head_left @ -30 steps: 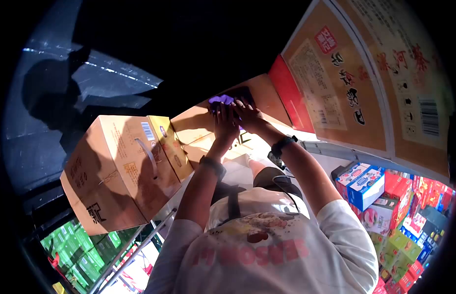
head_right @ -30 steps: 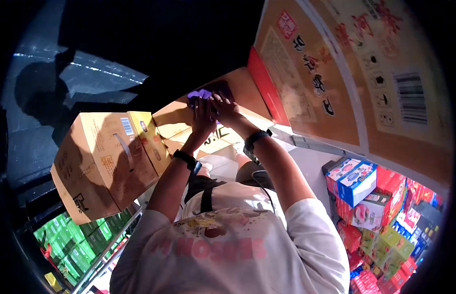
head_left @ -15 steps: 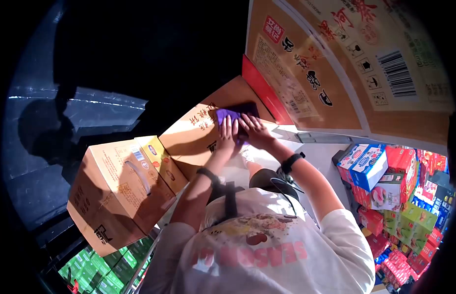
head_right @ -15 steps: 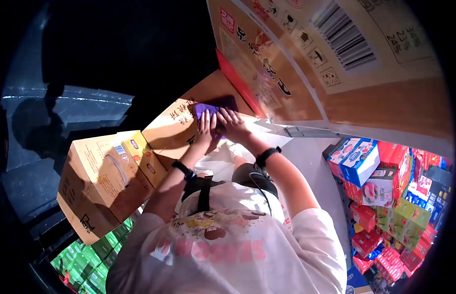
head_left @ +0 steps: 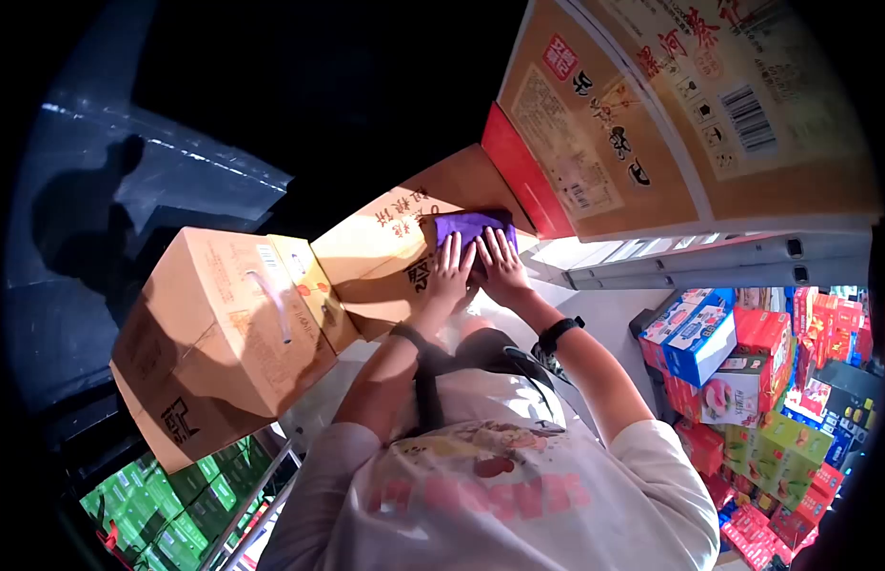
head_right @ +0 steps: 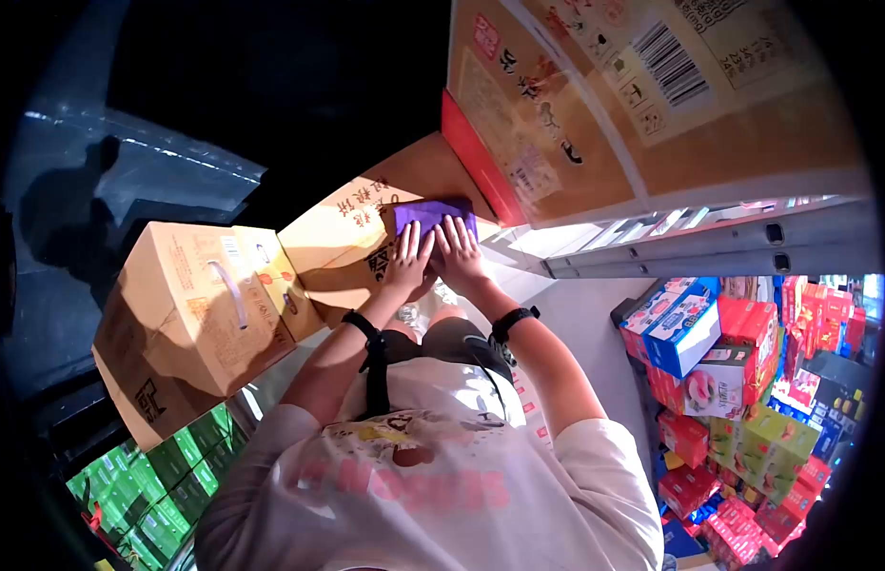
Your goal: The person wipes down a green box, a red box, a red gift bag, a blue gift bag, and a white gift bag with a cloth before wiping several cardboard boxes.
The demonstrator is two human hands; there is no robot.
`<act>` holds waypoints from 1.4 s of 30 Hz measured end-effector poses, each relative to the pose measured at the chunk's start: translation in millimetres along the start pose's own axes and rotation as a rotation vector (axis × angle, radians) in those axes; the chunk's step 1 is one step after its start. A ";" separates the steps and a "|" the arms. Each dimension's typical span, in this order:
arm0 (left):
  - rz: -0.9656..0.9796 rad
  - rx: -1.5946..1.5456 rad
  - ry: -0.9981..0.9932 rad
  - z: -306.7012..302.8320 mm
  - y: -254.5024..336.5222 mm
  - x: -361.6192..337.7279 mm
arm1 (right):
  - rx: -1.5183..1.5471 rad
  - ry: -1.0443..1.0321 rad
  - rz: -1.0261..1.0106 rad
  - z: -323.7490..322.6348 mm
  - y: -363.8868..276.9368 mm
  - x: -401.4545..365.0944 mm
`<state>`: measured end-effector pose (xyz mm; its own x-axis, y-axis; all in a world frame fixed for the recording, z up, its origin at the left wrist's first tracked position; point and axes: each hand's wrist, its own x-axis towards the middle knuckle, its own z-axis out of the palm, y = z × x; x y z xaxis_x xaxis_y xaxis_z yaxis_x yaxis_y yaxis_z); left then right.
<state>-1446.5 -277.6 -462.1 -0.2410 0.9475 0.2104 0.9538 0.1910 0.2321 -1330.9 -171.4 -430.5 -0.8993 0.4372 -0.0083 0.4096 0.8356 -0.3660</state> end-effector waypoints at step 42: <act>-0.001 0.001 -0.380 -67.8 -43.7 -99.9 | -0.175 -0.225 -0.311 49.5 -108.6 12.5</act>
<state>-1476.3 -398.0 -428.9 -0.1581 0.9749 -0.1566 0.9539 0.1918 0.2310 -1394.2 -273.1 -436.9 -0.9872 0.0882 -0.1329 0.1161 0.9686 -0.2198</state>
